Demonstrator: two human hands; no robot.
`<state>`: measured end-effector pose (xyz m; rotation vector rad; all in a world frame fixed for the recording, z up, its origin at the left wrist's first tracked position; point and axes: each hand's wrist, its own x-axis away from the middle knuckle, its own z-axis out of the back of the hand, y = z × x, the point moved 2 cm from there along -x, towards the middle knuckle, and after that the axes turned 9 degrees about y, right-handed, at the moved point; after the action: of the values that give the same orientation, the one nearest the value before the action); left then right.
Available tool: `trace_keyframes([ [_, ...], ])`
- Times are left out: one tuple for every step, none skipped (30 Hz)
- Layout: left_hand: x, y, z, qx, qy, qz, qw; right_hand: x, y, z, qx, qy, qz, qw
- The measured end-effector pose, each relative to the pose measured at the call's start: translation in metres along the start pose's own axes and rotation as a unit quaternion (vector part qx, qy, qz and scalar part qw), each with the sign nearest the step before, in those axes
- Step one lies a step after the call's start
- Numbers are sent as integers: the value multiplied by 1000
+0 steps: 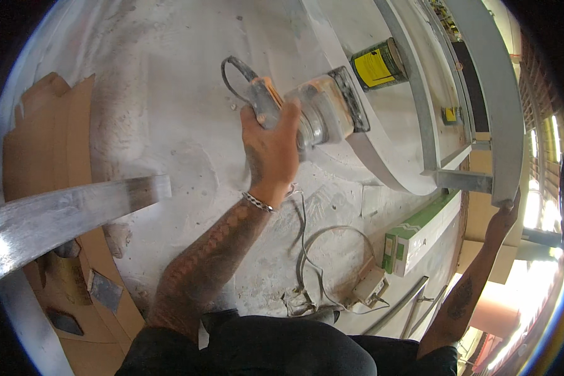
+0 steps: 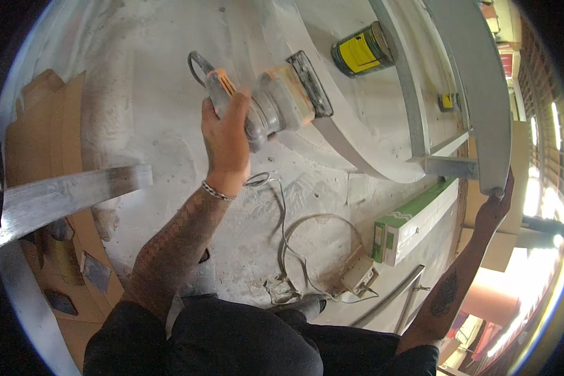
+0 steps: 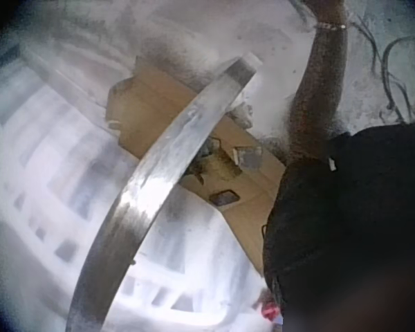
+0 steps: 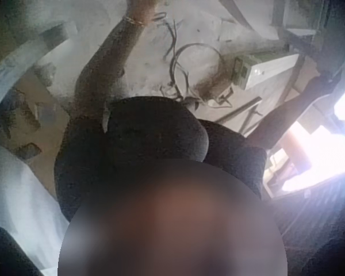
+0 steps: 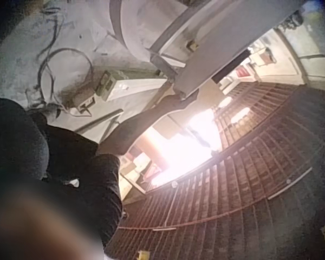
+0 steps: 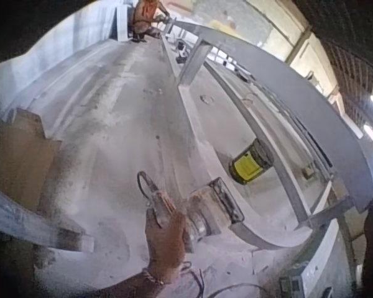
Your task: The person sands the underside of a curved white furniture piece using a handheld power sander, moving the sander along the surface.
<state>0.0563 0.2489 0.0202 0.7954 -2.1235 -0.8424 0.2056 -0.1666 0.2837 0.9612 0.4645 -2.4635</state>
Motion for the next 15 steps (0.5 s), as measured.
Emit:
trace_keyframes([
  [-10,-1,2,-14,-6,-9,1000,-1,1,1,-3,-5,16,1000],
  [-18,0,3,-14,-6,-10,1000,-2,1,1,-6,-9,31,999],
  [-23,4,2,7,-11,-6,1000,-2,1,1,-6,-9,31,999],
  [-29,8,0,28,-15,-1,1000,-1,1,0,-11,-5,29,1000],
  [-35,11,-1,28,-16,-1,999,-1,2,0,-15,-2,27,1000],
  [-42,14,-2,43,-23,17,999,-1,2,0,-15,-1,27,1000],
  [-48,18,-3,58,-30,35,997,-1,3,1,-9,-1,22,1000],
  [-56,21,-4,58,-31,36,997,-2,4,2,-4,0,16,1000],
  [-63,24,-4,46,-32,44,997,-2,7,2,-4,0,16,1000],
  [-71,26,-5,34,-34,52,997,-1,12,2,-17,-1,2,1000],
  [-79,29,-5,34,-35,53,997,-1,15,2,-30,-2,-12,999],
  [-86,32,-5,26,-46,65,996,0,13,2,-31,-2,-12,999],
  [-91,35,-6,18,-58,78,995,0,10,1,-18,-2,-9,1000],
  [-96,37,-6,17,-58,78,995,0,8,0,-6,-1,-5,1000],
  [-98,40,-8,22,-60,77,995,1,7,0,-6,-1,-6,1000],
])
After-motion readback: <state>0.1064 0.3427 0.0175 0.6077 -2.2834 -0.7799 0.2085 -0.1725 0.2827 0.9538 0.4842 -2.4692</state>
